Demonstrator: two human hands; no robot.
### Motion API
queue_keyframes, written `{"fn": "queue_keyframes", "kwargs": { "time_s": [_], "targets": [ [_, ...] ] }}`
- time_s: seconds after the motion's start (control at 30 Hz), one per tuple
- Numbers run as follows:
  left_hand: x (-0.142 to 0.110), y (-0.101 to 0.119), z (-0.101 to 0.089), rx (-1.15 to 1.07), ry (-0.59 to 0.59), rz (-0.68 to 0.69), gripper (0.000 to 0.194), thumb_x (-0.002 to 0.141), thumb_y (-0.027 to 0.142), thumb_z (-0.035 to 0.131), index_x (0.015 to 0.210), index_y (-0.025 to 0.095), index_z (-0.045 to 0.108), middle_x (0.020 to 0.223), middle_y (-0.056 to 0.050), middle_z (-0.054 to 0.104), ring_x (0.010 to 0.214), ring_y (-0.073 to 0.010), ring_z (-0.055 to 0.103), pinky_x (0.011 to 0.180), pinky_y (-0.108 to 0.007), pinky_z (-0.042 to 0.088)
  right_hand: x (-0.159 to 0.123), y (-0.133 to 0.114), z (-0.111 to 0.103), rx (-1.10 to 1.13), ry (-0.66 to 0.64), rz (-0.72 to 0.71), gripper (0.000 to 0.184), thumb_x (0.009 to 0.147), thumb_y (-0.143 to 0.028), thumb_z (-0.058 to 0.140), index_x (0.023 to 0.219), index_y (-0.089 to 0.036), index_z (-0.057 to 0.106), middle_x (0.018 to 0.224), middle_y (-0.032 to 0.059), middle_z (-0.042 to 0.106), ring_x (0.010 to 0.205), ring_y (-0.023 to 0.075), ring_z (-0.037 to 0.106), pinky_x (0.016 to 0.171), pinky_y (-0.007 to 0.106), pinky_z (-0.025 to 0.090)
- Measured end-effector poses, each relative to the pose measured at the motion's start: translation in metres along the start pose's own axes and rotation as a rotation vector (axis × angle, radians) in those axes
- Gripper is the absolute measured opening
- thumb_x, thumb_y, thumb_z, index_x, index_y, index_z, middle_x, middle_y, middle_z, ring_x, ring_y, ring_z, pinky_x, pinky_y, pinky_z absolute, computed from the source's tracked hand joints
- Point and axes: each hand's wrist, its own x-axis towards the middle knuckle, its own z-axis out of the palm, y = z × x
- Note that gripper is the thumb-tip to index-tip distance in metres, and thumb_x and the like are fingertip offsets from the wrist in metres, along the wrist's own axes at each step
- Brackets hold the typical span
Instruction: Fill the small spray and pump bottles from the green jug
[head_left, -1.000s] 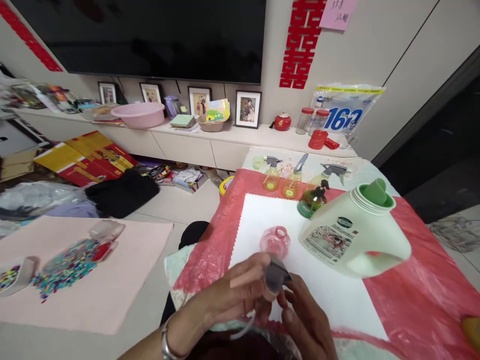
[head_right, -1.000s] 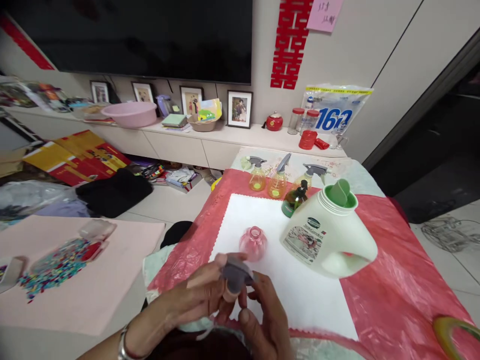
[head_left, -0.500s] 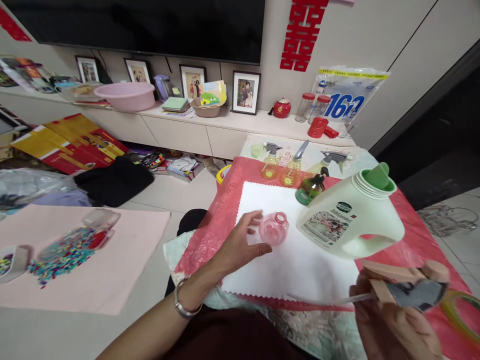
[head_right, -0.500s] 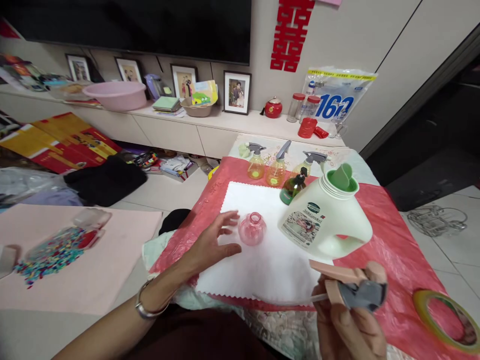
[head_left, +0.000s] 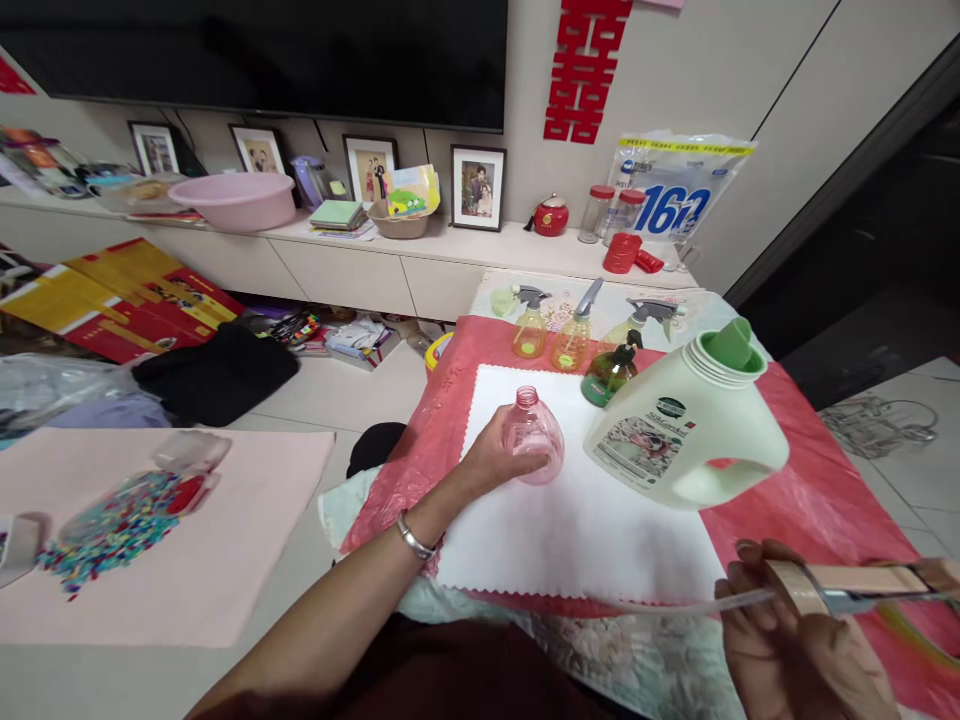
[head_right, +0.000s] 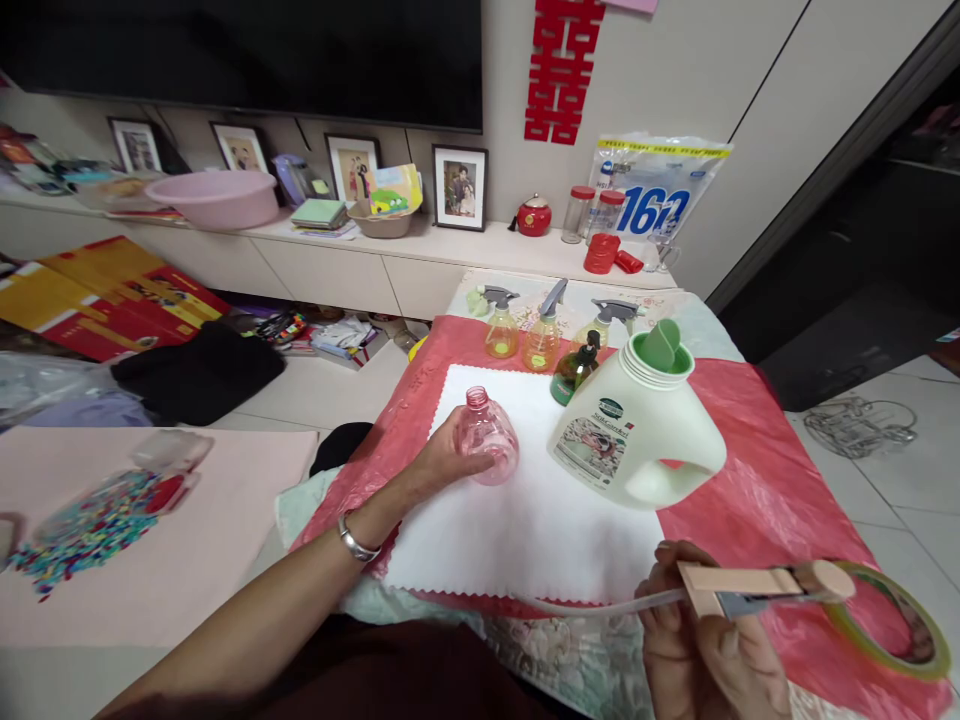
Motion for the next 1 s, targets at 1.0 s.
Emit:
{"fn": "queue_keyframes", "kwargs": {
  "time_s": [1.0],
  "targets": [
    [-0.018,-0.041,0.011,0.363,0.098,0.281,0.101,0.050,0.046,0.097,0.139,0.024,0.056,0.141,-0.014,0.060,0.132,-0.0408,0.055,0.114,-0.055,0.044,0.064,0.063,0.134,-0.406,-0.629,-0.275,0.029,0.084,-0.044,0.082,0.097,-0.019,0.077,0.099,0.0062,0.068,0.090,0.0199,0.064,0.080,0.029,0.052]
  ]
}}
